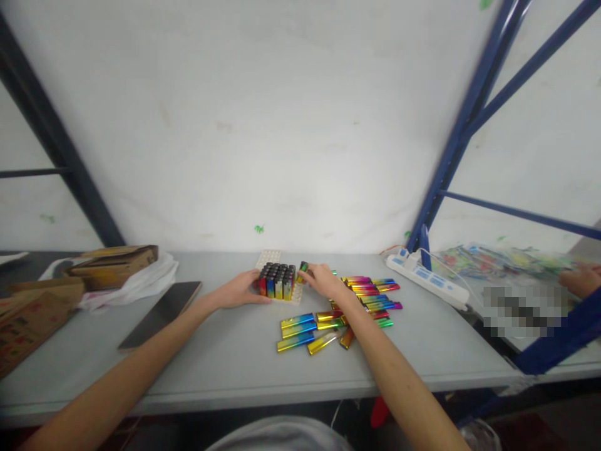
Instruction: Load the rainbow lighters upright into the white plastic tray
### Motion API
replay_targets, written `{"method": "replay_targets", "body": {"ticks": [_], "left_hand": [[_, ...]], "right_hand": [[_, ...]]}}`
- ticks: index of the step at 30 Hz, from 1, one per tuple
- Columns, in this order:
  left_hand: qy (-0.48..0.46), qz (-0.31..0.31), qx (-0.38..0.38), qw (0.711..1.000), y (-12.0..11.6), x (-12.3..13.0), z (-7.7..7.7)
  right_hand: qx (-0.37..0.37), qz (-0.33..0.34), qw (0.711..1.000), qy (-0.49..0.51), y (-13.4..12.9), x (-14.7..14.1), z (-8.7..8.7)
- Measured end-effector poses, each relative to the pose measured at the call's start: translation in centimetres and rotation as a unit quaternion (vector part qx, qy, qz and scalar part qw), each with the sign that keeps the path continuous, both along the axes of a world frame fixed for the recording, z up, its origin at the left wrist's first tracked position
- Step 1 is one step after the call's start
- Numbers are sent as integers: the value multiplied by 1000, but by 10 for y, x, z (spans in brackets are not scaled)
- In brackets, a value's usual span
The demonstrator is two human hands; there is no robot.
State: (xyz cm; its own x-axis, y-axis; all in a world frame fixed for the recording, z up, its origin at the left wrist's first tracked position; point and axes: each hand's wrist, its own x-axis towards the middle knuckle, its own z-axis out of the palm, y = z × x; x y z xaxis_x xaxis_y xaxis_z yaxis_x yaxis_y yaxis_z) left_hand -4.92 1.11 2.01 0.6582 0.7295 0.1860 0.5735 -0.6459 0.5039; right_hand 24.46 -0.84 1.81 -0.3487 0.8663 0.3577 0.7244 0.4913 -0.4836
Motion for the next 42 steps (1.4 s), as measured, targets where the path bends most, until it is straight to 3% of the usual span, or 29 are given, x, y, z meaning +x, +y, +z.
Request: {"method": "replay_targets", "body": {"ticks": [8, 12, 14, 18, 20, 22, 25, 29, 35, 39, 42], "left_hand": [[1, 1, 1, 1000, -3, 1, 2], [14, 13, 3, 1000, -4, 1, 4], [17, 12, 5, 1000, -4, 1, 4], [21, 12, 11, 1000, -3, 1, 3], [18, 11, 13, 1000, -2, 0, 1], [15, 6, 14, 1000, -1, 0, 0], [16, 4, 18, 1000, 0, 0, -1], [14, 12, 15, 1000, -1, 0, 0], [-8, -3, 14, 1000, -2, -1, -1], [-9, -6, 14, 1000, -1, -1, -2], [-4, 4, 17, 1000, -1, 0, -2]], "right_hand": [[-3, 26, 998, -60, 4, -1, -8], [-15, 35, 996, -78, 5, 7, -2], [-8, 11, 996, -83, 5, 24, 6], [43, -119, 987, -103, 4, 78, 21], [4, -162, 979, -126, 1, 106, 24], [-85, -191, 968, -140, -3, 126, 25], [-182, -193, 956, -129, -8, 140, 23], [-177, -182, 959, -128, -10, 138, 24], [-71, -155, 983, -74, -12, 117, 36], [11, -103, 994, 37, -9, 80, 37], [15, -75, 982, 172, -3, 50, 27]]}}
